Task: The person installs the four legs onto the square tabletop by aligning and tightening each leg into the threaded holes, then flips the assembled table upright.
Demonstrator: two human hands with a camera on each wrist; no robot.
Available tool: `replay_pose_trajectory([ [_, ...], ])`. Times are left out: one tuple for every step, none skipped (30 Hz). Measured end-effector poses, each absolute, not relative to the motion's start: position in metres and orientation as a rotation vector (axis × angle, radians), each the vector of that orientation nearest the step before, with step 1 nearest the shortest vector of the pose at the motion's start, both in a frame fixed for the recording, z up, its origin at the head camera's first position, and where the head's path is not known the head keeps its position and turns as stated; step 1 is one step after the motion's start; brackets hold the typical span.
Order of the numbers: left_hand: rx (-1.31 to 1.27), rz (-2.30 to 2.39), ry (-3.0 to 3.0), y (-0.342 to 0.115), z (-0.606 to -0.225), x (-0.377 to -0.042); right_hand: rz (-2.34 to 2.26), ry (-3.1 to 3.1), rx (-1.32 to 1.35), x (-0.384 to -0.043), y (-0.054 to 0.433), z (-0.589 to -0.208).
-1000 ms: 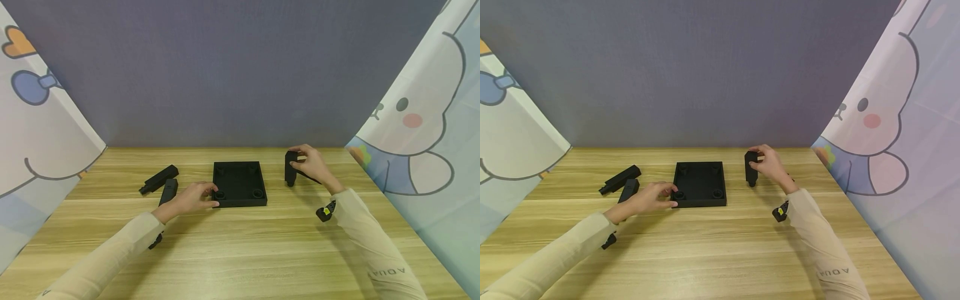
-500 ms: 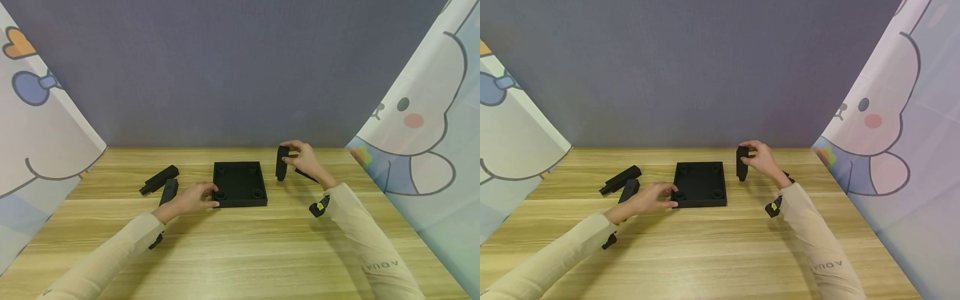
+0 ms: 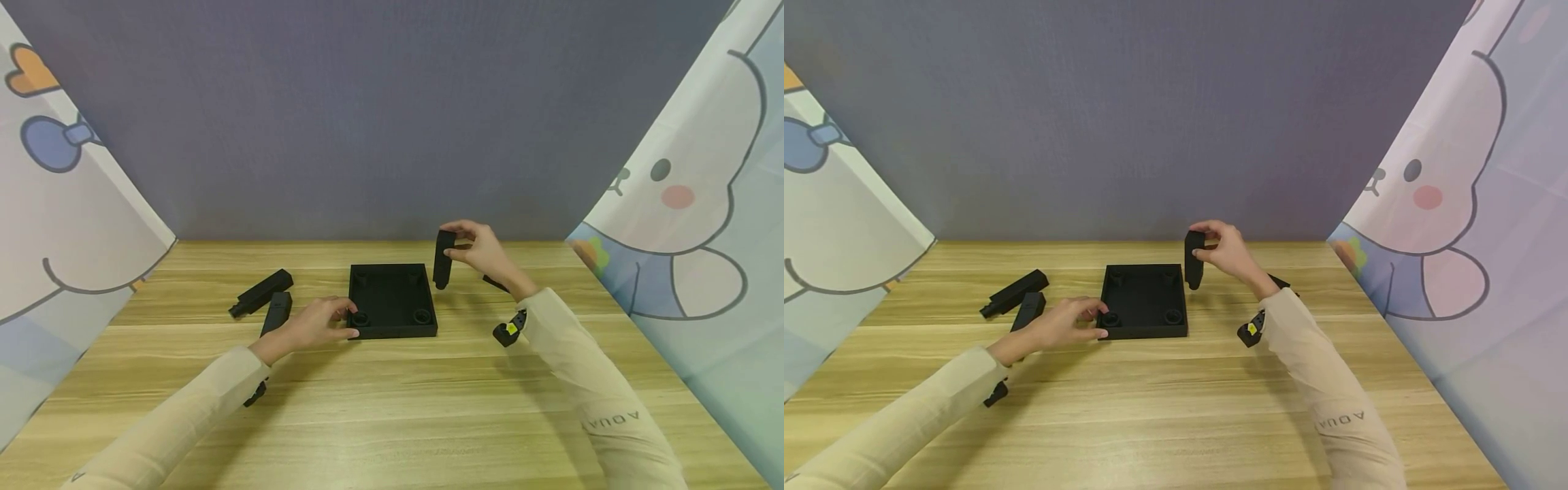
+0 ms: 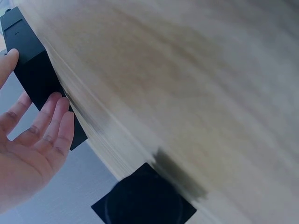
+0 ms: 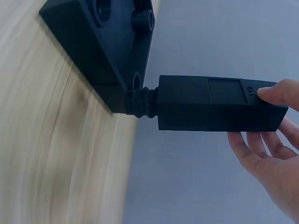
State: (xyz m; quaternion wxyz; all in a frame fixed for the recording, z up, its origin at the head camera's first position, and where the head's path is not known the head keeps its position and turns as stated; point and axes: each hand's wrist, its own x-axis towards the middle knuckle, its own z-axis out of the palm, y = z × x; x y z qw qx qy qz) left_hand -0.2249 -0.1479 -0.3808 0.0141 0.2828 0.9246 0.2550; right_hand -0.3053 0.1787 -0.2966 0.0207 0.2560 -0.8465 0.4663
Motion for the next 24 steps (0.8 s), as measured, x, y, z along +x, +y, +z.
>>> replay_pose_trajectory([
  [0.879,0.792,2.88,-0.148,-0.381,-0.225,1.443,-2.629,0.804,-0.306,0.177,-0.296],
  [0.875,0.789,2.881,-0.148,-0.381,-0.225,1.441,-2.633,0.811,-0.306,0.175,-0.296],
  [0.87,0.785,2.883,-0.148,-0.381,-0.225,1.449,-2.635,0.822,-0.306,0.173,-0.296],
  [0.866,0.779,2.886,-0.148,-0.381,-0.225,1.457,-2.637,0.83,-0.307,0.171,-0.296],
  [0.864,0.773,2.888,-0.148,-0.381,-0.225,1.459,-2.639,0.842,-0.307,0.169,-0.296],
  [0.861,0.768,2.889,-0.148,-0.381,-0.225,1.459,-2.639,0.853,-0.308,0.167,-0.297],
  [0.859,0.764,2.889,-0.149,-0.381,-0.225,1.466,-2.637,0.864,-0.308,0.164,-0.297],
  [0.857,0.761,2.888,-0.149,-0.381,-0.225,1.468,-2.634,0.877,-0.308,0.162,-0.297],
  [0.856,0.762,2.887,-0.149,-0.381,-0.225,1.47,-2.631,0.886,-0.309,0.159,-0.297],
  [0.857,0.762,2.886,-0.149,-0.381,-0.225,1.465,-2.627,0.894,-0.309,0.157,-0.297],
  [0.858,0.764,2.884,-0.149,-0.381,-0.225,1.467,-2.619,0.905,-0.31,0.154,-0.298],
  [0.86,0.767,2.883,-0.149,-0.381,-0.225,1.47,-2.613,0.915,-0.311,0.151,-0.298],
  [0.863,0.768,2.882,-0.149,-0.381,-0.225,1.468,-2.607,0.926,-0.311,0.149,-0.298],
  [0.866,0.768,2.882,-0.149,-0.381,-0.225,1.473,-2.601,0.936,-0.312,0.147,-0.299],
  [0.869,0.767,2.884,-0.149,-0.381,-0.225,1.474,-2.597,0.947,-0.313,0.144,-0.3],
  [0.872,0.768,2.884,-0.148,-0.381,-0.225,1.473,-2.593,0.958,-0.313,0.142,-0.301],
  [0.874,0.768,2.885,-0.148,-0.381,-0.225,1.478,-2.59,0.966,-0.313,0.139,-0.302],
  [0.875,0.767,2.886,-0.148,-0.381,-0.225,1.475,-2.592,0.972,-0.313,0.137,-0.302],
  [0.875,0.767,2.886,-0.148,-0.381,-0.225,1.474,-2.594,0.978,-0.314,0.135,-0.303],
  [0.873,0.766,2.887,-0.148,-0.381,-0.225,1.477,-2.598,0.979,-0.314,0.133,-0.304],
  [0.871,0.767,2.887,-0.148,-0.381,-0.225,1.471,-2.605,0.978,-0.314,0.131,-0.304],
  [0.87,0.767,2.887,-0.148,-0.38,-0.225,1.475,-2.611,0.978,-0.315,0.129,-0.304],
  [0.868,0.767,2.886,-0.148,-0.38,-0.225,1.479,-2.617,0.979,-0.315,0.127,-0.305],
  [0.867,0.766,2.887,-0.148,-0.38,-0.225,1.479,-2.623,0.98,-0.315,0.125,-0.305],
])
